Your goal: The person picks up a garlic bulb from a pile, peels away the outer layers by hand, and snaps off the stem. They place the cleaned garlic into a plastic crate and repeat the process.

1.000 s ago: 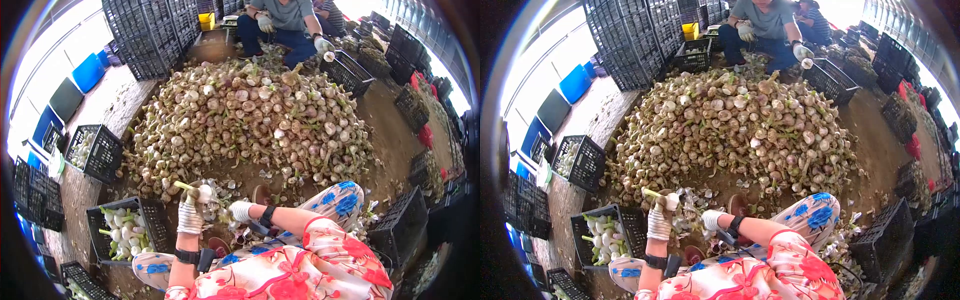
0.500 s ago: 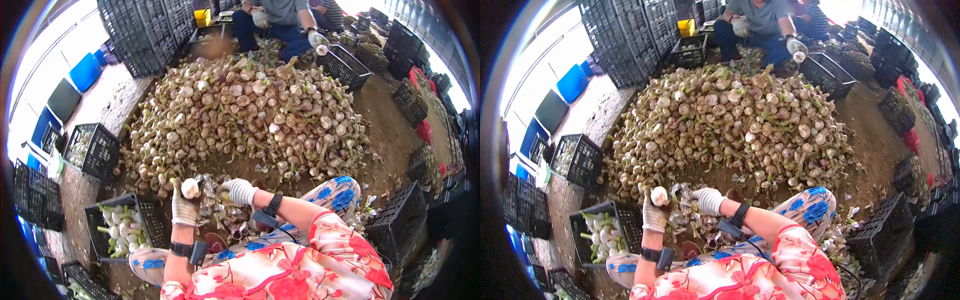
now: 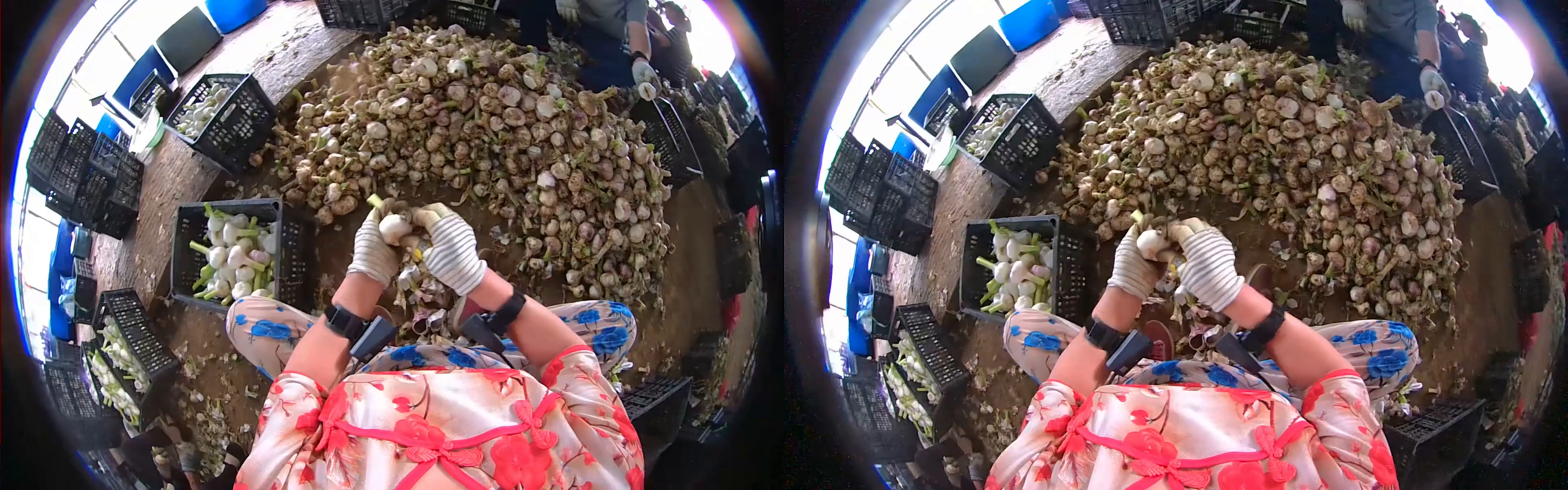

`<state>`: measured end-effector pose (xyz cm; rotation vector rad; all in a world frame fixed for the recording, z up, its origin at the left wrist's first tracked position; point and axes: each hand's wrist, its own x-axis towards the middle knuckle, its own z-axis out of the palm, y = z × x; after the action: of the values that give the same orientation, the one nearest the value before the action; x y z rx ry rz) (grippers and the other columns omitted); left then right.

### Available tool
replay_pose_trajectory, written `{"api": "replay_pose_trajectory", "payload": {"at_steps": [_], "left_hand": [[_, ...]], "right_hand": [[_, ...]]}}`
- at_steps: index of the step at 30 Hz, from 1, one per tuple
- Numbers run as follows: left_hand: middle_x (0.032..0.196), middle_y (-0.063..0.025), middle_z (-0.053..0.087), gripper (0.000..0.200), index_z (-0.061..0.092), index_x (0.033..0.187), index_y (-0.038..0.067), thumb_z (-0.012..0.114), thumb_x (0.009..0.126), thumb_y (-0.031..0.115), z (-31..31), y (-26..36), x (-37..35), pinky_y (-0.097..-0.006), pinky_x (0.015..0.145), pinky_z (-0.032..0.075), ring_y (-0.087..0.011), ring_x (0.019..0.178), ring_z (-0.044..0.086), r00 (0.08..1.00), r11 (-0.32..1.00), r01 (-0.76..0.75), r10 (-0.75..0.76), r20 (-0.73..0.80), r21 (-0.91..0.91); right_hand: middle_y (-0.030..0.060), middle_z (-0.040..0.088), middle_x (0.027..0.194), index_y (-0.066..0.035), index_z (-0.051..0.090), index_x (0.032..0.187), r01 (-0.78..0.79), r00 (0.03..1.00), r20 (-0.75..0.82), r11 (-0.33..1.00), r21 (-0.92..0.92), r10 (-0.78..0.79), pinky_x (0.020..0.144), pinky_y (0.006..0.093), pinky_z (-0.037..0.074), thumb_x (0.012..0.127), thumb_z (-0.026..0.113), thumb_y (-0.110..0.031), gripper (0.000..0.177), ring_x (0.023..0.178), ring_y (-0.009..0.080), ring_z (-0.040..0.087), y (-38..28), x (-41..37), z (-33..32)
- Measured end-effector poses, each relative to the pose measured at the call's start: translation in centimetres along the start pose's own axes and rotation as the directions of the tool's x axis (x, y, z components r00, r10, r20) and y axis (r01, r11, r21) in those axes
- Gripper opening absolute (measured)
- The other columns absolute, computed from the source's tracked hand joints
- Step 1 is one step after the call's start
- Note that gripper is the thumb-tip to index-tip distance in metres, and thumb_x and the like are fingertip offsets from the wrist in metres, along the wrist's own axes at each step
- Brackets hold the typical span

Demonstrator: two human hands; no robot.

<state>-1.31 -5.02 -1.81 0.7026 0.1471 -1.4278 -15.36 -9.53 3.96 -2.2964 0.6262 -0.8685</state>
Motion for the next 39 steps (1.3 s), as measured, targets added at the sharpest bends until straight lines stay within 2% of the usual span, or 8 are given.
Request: {"api": "replay_pose_trajectory", "payload": {"at_steps": [6, 14, 16, 22, 28, 31, 34, 39], "left_hand": [[0.076, -0.0046, 0.062, 0.023, 0.058, 0.083, 0.010, 0.046, 0.086, 0.029, 1.9, -0.8, -2.7, -0.0318, 0.063, 0.050, -0.0194, 0.070, 0.059, 0.955, 0.985, -0.175, 0.170, -0.243, 0.002], [0.067, -0.0069, 0.062, 0.032, 0.060, 0.079, 0.007, 0.047, 0.086, 0.036, -1.0, -0.7, 0.4, -0.0378, 0.062, 0.049, -0.0240, 0.065, 0.059, 0.976, 0.978, -0.200, 0.194, -0.097, -0.056], [0.072, -0.0063, 0.062, 0.031, 0.058, 0.085, 0.011, 0.048, 0.085, 0.040, -2.7, 0.4, 1.7, -0.0388, 0.065, 0.050, -0.0242, 0.068, 0.059, 0.997, 0.984, 0.021, -0.033, -0.064, -0.178], [0.075, -0.0086, 0.063, 0.034, 0.059, 0.086, 0.011, 0.047, 0.085, 0.043, -1.0, 1.6, -1.4, -0.0406, 0.060, 0.053, -0.0250, 0.065, 0.061, 0.997, 0.985, 0.032, -0.019, 0.079, -0.167], [0.081, -0.0040, 0.063, 0.026, 0.060, 0.085, 0.014, 0.052, 0.083, 0.039, -9.3, -1.2, 2.3, -0.0366, 0.069, 0.051, -0.0198, 0.073, 0.062, 0.966, 0.999, -0.050, 0.054, -0.252, 0.021], [0.066, -0.0006, 0.052, 0.037, 0.051, 0.084, 0.017, 0.046, 0.082, 0.053, -8.7, 8.6, 3.5, -0.0311, 0.049, 0.043, -0.0159, 0.055, 0.049, 0.971, 0.990, -0.122, 0.104, 0.214, 0.070], [0.092, -0.0110, 0.054, 0.055, 0.050, 0.096, 0.007, 0.054, 0.075, 0.058, -1.4, 21.2, -0.4, -0.0381, 0.077, 0.045, -0.0232, 0.082, 0.053, 0.800, 0.807, -0.578, 0.589, 0.109, -0.121], [0.121, -0.0197, 0.036, 0.072, 0.027, 0.124, 0.003, 0.060, 0.076, 0.046, 0.0, 18.7, -1.1, -0.0519, 0.082, 0.045, -0.0363, 0.107, 0.043, 0.766, 0.801, -0.598, 0.577, -0.284, 0.016]], "right_hand": [[0.0138, 0.058, 0.089, -0.002, 0.061, 0.080, 0.051, 0.999, 0.008, 0.991, 0.126, -0.053, 0.062, 0.0332, 0.047, 0.070, 0.066, -0.010, 0.013, 0.072, 0.0268, 0.058, 1.6, -1.7, 1.2], [0.0136, 0.059, 0.073, -0.003, 0.060, 0.083, -0.242, 0.952, 0.215, 0.966, 0.089, 0.219, 0.061, 0.0324, 0.047, 0.076, 0.062, -0.018, 0.017, 0.066, 0.0248, 0.059, 0.6, -0.5, 1.3], [0.0155, 0.058, 0.065, -0.007, 0.059, 0.076, 0.078, 0.886, 0.448, 0.991, 0.110, -0.119, 0.054, 0.0372, 0.045, 0.076, 0.058, -0.023, 0.016, 0.061, 0.0323, 0.057, -1.1, -1.0, 2.1], [0.0156, 0.057, 0.063, -0.003, 0.060, 0.076, -0.447, 0.834, 0.484, 0.838, 0.312, 0.265, 0.050, 0.0322, 0.042, 0.079, 0.060, -0.029, 0.026, 0.051, 0.0224, 0.052, 1.4, -1.2, 1.0], [0.0208, 0.061, 0.078, -0.002, 0.061, 0.091, -0.320, 0.773, 0.533, 0.937, -0.138, 0.343, 0.064, 0.0366, 0.047, 0.076, 0.058, -0.024, 0.027, 0.073, 0.0315, 0.061, 9.7, -4.2, 2.7], [0.0204, 0.061, 0.083, -0.002, 0.061, 0.092, -0.371, 0.696, 0.615, 0.919, -0.136, 0.372, 0.070, 0.0362, 0.046, 0.078, 0.056, -0.029, 0.031, 0.080, 0.0333, 0.059, 9.4, -4.4, 2.1], [0.0196, 0.061, 0.092, -0.004, 0.060, 0.101, -0.451, 0.664, 0.642, 0.890, -0.064, 0.383, 0.075, 0.0346, 0.046, 0.079, 0.056, -0.029, 0.033, 0.087, 0.0315, 0.059, 10.6, -5.3, 2.7], [0.0208, 0.061, 0.084, -0.002, 0.061, 0.092, -0.422, 0.709, 0.575, 0.899, -0.117, 0.408, 0.069, 0.0372, 0.046, 0.080, 0.055, -0.032, 0.033, 0.078, 0.0340, 0.059, 11.8, -5.3, 2.4]]}}
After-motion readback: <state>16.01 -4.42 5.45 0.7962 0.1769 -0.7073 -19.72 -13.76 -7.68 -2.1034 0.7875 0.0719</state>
